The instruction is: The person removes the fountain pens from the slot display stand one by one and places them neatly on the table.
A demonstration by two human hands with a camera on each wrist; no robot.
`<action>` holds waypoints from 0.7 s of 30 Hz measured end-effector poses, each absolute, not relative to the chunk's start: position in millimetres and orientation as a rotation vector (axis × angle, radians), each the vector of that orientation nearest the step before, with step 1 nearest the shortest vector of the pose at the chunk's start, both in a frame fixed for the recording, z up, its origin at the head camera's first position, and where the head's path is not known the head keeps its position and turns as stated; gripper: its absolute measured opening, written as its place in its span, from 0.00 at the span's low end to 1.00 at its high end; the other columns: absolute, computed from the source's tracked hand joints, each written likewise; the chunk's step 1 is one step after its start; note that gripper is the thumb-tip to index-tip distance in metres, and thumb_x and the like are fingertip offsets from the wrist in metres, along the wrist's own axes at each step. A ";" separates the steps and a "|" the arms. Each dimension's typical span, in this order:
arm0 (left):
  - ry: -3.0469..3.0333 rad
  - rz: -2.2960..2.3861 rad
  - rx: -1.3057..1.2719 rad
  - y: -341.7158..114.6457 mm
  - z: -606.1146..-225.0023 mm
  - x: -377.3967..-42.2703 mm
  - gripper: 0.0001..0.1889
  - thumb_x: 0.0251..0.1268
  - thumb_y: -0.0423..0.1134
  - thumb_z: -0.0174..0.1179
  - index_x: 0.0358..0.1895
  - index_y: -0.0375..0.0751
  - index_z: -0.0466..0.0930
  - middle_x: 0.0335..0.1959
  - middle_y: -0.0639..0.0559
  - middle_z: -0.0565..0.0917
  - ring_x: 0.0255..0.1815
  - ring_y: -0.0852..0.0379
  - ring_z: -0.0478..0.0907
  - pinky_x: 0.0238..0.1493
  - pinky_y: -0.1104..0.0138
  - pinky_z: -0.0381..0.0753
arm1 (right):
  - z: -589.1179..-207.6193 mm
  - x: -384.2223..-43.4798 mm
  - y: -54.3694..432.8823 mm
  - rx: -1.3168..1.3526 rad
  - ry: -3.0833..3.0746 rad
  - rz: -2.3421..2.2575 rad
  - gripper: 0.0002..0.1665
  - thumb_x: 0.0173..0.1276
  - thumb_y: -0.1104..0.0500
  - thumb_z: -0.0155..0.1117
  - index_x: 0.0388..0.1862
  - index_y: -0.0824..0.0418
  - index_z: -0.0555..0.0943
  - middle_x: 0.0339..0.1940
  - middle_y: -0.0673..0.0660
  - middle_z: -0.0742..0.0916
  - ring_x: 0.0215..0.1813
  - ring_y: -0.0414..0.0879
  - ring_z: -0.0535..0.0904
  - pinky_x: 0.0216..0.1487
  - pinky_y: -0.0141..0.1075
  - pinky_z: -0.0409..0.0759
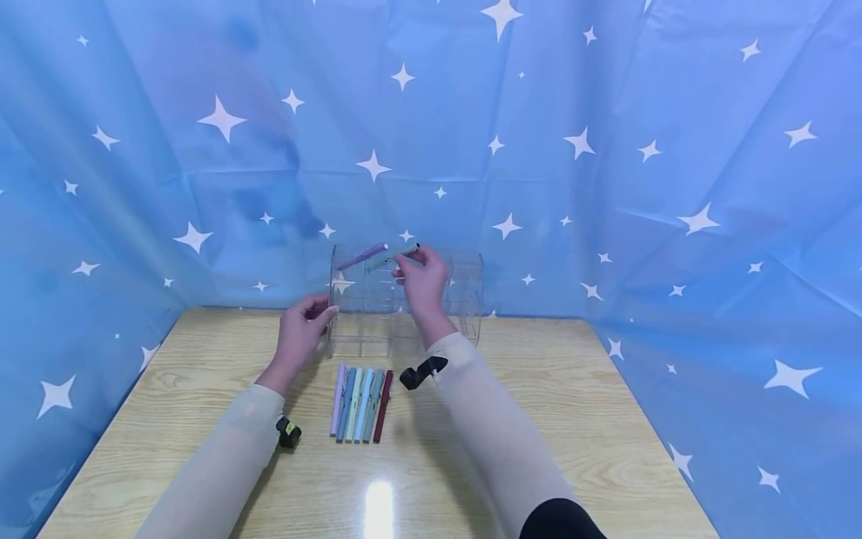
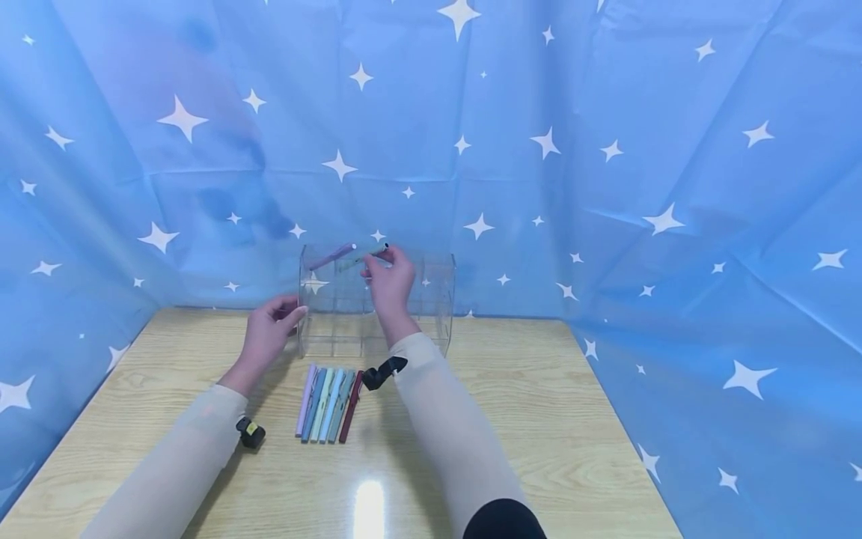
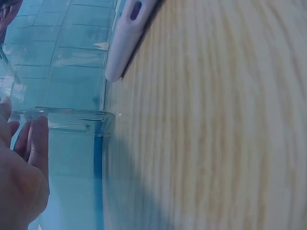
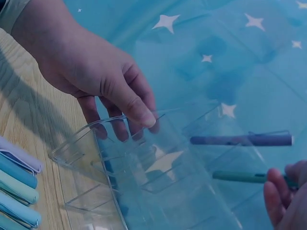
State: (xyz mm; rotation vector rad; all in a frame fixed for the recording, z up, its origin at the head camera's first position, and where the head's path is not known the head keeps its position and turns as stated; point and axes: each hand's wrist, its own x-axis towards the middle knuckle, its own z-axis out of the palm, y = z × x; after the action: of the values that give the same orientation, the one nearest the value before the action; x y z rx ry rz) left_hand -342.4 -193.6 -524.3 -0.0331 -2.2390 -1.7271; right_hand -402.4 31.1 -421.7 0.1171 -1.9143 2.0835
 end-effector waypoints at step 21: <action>-2.231 -1.723 -0.059 -195.8 -528.7 -343.6 0.22 0.81 0.44 0.70 0.65 0.31 0.85 0.50 0.38 0.88 0.48 0.50 0.84 0.42 0.71 0.91 | -429.9 -415.7 27.1 0.174 -1.784 2.109 0.08 0.76 0.65 0.77 0.51 0.65 0.90 0.46 0.58 0.94 0.29 0.41 0.88 0.36 0.44 0.93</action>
State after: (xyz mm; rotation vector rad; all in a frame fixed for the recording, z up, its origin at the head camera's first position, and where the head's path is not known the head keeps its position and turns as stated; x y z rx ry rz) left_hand -343.6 -195.8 -528.7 -0.0586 -2.2310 -1.7229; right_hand -415.7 27.1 -429.9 0.1741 -1.7836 2.1095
